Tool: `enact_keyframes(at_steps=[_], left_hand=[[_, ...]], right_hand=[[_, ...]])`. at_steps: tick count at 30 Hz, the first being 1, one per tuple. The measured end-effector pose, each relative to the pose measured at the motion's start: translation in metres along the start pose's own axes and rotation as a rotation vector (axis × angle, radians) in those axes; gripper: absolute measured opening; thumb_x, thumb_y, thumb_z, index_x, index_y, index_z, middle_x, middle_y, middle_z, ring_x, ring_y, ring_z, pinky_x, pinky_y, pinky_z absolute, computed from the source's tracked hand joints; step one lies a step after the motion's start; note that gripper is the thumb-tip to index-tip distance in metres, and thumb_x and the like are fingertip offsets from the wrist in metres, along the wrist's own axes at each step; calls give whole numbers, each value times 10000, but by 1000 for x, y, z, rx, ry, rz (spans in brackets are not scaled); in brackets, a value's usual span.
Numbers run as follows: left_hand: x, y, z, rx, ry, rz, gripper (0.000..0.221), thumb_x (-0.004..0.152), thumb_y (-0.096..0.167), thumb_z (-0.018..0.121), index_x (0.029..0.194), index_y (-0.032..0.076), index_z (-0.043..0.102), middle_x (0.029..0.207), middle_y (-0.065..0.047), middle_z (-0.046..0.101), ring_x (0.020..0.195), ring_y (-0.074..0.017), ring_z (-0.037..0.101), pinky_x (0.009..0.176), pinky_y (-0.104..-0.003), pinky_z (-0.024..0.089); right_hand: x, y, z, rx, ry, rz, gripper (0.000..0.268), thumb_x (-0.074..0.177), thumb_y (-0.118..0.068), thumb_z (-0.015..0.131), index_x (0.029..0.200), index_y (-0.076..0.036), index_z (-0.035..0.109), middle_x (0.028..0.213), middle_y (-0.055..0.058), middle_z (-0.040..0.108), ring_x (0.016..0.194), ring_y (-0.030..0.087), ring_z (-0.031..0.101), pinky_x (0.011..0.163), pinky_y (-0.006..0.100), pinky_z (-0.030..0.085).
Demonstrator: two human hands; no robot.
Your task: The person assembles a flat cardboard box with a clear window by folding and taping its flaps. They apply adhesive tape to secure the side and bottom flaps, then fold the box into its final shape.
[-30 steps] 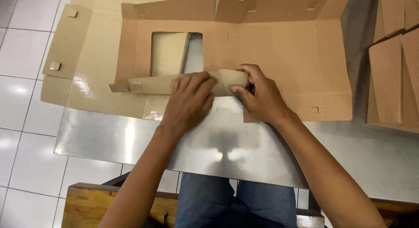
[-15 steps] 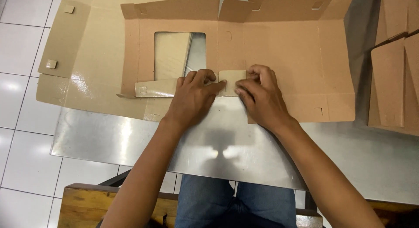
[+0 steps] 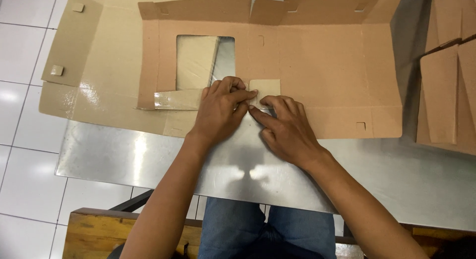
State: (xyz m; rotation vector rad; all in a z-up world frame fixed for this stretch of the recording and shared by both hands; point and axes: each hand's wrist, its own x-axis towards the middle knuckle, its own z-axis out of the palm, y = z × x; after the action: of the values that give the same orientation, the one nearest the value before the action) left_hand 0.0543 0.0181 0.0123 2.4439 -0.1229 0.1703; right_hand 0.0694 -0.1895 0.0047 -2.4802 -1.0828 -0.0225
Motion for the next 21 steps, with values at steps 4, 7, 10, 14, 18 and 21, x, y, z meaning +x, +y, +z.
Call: enact_keyframes(at_steps=[4,7,10,14,18,21], left_hand=[[2,-1,3,11,8,-16,208,913,200,697,1086,224,810,1091,-8,606,1095,-238,607,940,-409,431],[0,2,-1,21,1,-11,237,915,168,684,1106,239,806,1104,-9,601,1112,-249,604,947,-410,427],[0,4,-4,33,-23,4,258,934,134,657,1115,244,804,1104,-9,600,1121,-241,606,943,-400,429],[1,2,-7,51,-52,5,273,940,124,650,1131,247,802,1121,-3,598,1143,-238,600,959,-396,428],[1,-1,-5,40,-57,1,284,941,124,647,1143,255,798,1124,-7,593,1152,-236,594,967,-392,421],[2,3,-8,49,-54,-1,268,942,119,655,1132,236,803,1116,-17,606,1141,-234,606,959,-392,428]], right_hand=[[-1,0,-3,2,-54,7,614,849,-64,529,1423,-254,639,1289,103,560,1273,357,490,1018,502,384],[0,3,-5,-19,-35,-21,541,864,-107,518,1363,-238,682,1273,98,572,1246,349,522,1006,504,404],[-1,9,-9,-80,-15,-45,520,870,-106,537,1350,-238,691,1259,119,582,1220,372,552,1011,527,420],[-4,15,-14,-96,-38,-26,483,889,-128,533,1327,-242,702,1298,130,590,1251,378,552,1071,559,401],[-14,28,-11,-120,1,-24,464,872,-130,570,1298,-234,722,1333,121,595,1260,362,547,1095,537,398],[-17,30,-22,-102,29,-16,440,874,-110,578,1271,-207,744,1338,134,607,1252,372,557,1078,537,415]])
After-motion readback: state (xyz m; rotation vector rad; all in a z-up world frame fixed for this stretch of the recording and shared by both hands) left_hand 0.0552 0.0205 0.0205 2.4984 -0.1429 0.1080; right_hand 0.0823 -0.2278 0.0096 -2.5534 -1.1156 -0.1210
